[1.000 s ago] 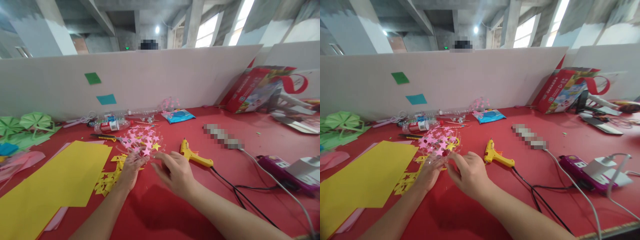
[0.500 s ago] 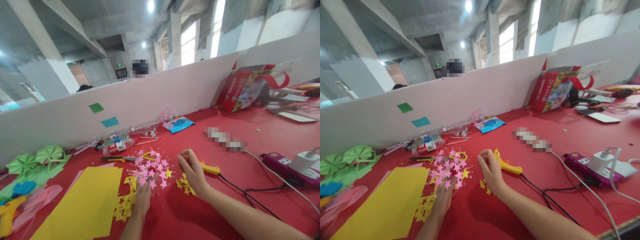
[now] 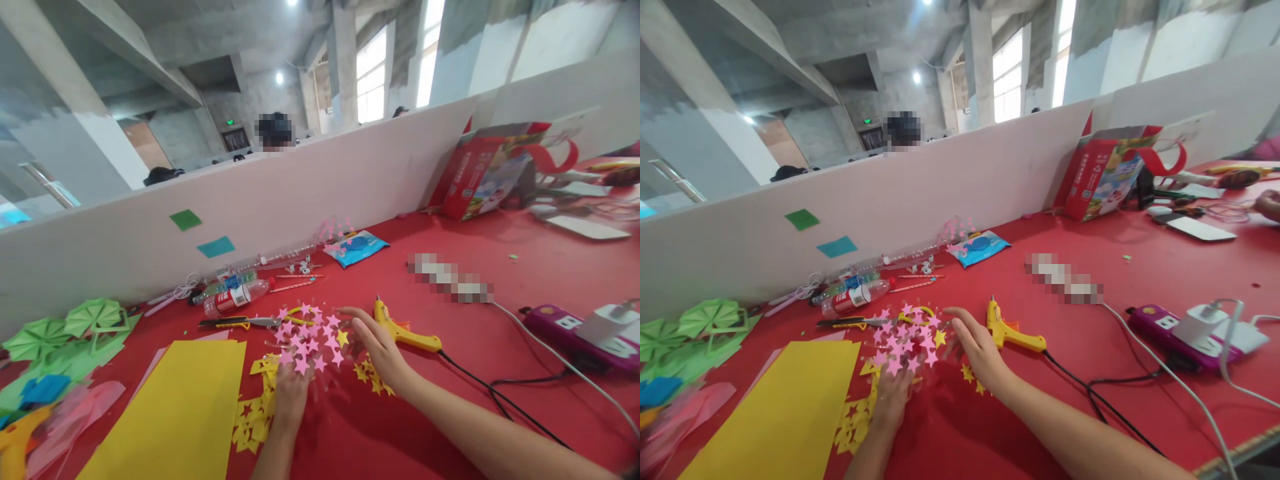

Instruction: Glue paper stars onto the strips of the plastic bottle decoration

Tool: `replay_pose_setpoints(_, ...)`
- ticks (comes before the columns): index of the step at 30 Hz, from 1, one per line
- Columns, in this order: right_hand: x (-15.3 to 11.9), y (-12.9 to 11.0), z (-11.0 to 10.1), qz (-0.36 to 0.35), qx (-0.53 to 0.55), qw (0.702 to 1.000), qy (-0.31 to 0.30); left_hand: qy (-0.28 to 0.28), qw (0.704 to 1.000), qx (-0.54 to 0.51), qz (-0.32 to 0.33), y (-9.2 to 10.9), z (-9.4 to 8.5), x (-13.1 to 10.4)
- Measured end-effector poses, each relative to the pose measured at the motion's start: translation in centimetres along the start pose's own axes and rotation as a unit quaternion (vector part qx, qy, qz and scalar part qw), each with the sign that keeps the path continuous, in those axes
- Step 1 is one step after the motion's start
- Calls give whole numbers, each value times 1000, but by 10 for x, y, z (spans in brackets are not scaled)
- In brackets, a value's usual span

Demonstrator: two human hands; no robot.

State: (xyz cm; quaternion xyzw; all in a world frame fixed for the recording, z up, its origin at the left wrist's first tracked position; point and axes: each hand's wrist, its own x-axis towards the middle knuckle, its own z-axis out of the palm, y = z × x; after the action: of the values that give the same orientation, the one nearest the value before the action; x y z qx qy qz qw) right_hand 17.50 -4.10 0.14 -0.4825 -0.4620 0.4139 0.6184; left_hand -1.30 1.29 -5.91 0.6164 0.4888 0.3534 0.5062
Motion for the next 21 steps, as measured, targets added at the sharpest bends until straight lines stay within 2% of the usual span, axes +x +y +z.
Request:
replay_pose_setpoints(4, 0, -1, 3, 44, 49, 998, -24, 33, 999, -13, -17, 12, 1, -3)
replay_pose_setpoints(10, 3, 2, 6, 52, 54, 997, -14, -3, 999, -38, -11, 31, 7, -4)
replay_pose_setpoints(15, 11, 14, 4, 55, 36, 998, 8, 25, 999, -35, -17, 24, 4, 0)
replay_pose_setpoints(21, 16, 21, -2, 49, -10, 998, 40, 24, 999, -42, -14, 19, 2, 2)
